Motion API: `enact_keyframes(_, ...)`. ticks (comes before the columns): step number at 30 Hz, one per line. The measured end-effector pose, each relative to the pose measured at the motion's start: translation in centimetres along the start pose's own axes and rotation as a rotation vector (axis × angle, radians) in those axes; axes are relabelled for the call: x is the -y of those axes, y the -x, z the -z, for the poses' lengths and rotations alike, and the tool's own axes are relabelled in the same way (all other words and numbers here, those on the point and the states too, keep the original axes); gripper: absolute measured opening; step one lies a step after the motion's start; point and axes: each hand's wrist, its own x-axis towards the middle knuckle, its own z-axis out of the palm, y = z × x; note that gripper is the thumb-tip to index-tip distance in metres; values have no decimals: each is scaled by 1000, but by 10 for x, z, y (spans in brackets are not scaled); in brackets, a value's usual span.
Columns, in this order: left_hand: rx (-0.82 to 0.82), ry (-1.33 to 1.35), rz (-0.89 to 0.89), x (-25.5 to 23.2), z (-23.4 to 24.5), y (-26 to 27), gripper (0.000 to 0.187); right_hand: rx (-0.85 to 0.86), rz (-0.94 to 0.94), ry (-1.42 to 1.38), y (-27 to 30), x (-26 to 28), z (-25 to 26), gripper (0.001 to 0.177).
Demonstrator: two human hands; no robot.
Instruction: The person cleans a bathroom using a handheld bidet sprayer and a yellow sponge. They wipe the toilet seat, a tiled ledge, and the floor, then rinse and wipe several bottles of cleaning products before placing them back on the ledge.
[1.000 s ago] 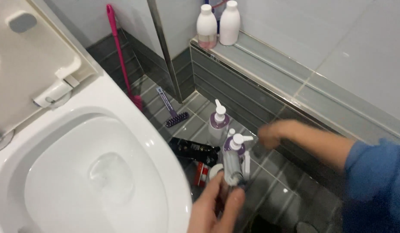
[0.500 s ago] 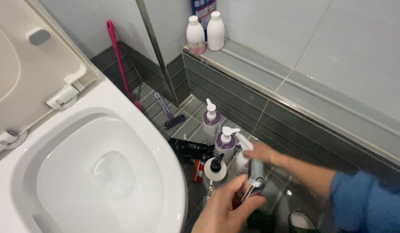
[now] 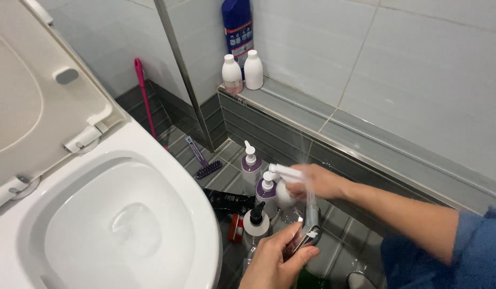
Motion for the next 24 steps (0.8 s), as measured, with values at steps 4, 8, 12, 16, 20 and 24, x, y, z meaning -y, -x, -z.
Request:
enact_keyframes(4,-41,-18,-162,3,2,3,15,-186,-227,-152,11,43,-5,44)
enact_keyframes(8,-124,3,-88,-8,11,5,14,-212,-123,-514,-1,26,9,27)
enact_keyframes(12,-156,-3,0,-12,17,3,14,-194,-38,-572,-7,18,17,22)
enact_keyframes(16,-194,-52,-62,-4,16,1,15,-185,1,-608,-3,28,13,21)
enact_keyframes(20,-205,-103,-94,0,16,0,23,-147,70,-579,0,36,11,29)
enact_keyframes(24,-242,-8,-80,-5,19,0,13,-99,54,-445,5,45,3,45)
